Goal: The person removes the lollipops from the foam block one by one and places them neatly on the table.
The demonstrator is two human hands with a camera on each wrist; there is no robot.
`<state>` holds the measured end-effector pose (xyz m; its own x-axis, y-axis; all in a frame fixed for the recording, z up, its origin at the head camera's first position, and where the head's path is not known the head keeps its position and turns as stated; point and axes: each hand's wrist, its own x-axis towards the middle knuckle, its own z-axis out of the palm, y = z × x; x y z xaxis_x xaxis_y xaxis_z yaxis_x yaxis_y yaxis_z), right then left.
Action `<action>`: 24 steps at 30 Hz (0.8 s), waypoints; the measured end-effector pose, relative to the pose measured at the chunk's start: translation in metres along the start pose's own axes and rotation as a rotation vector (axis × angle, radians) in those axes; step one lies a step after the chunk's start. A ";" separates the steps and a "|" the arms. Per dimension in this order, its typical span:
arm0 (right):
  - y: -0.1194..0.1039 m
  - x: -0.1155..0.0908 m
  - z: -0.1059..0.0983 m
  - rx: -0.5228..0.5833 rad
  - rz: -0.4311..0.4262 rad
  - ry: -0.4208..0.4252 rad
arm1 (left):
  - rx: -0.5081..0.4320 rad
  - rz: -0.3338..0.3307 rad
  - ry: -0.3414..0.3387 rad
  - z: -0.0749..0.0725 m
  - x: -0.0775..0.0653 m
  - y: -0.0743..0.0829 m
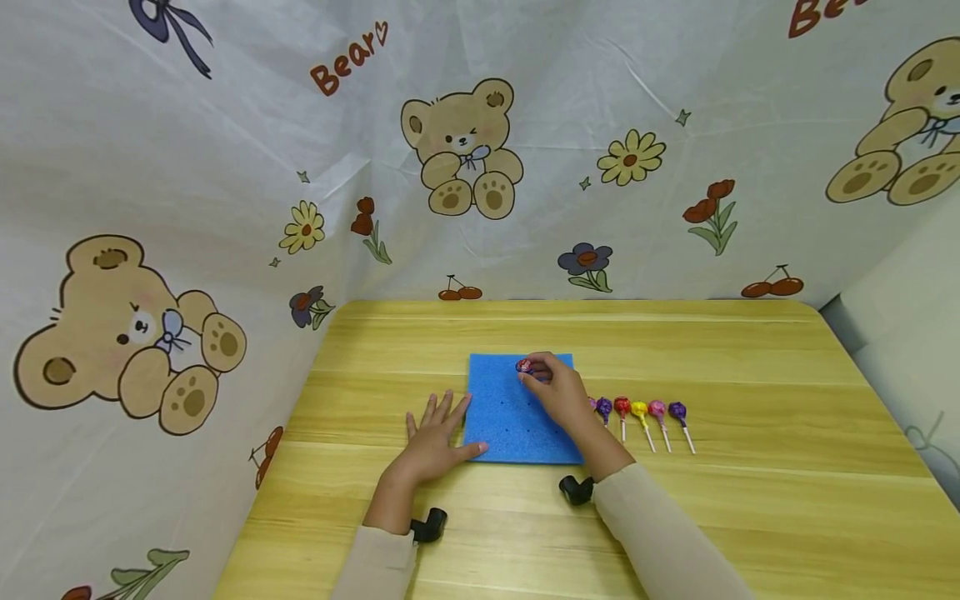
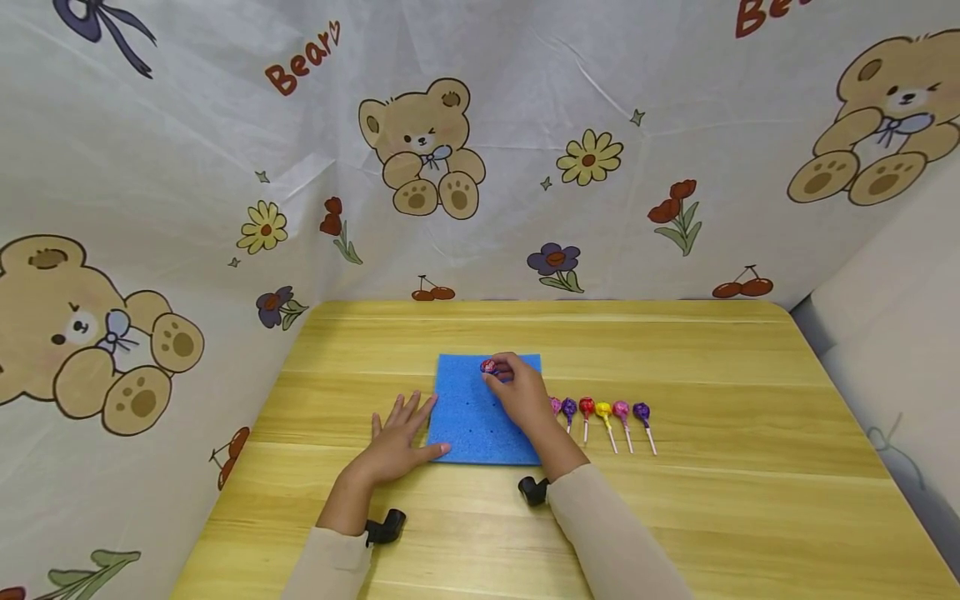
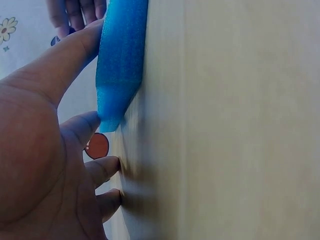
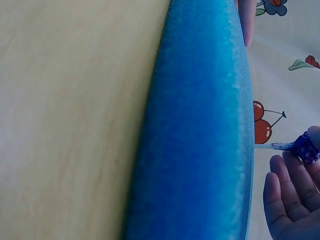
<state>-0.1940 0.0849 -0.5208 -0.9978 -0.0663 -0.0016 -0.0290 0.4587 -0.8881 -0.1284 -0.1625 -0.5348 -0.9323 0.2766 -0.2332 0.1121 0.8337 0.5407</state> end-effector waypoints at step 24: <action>-0.019 -0.011 -0.014 0.037 -0.056 0.039 | 0.002 0.015 0.010 0.000 -0.001 0.000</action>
<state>-0.1830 0.0894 -0.4980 -0.9962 -0.0562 0.0659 -0.0835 0.4219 -0.9028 -0.1279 -0.1628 -0.5342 -0.9339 0.2845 -0.2164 0.1272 0.8304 0.5425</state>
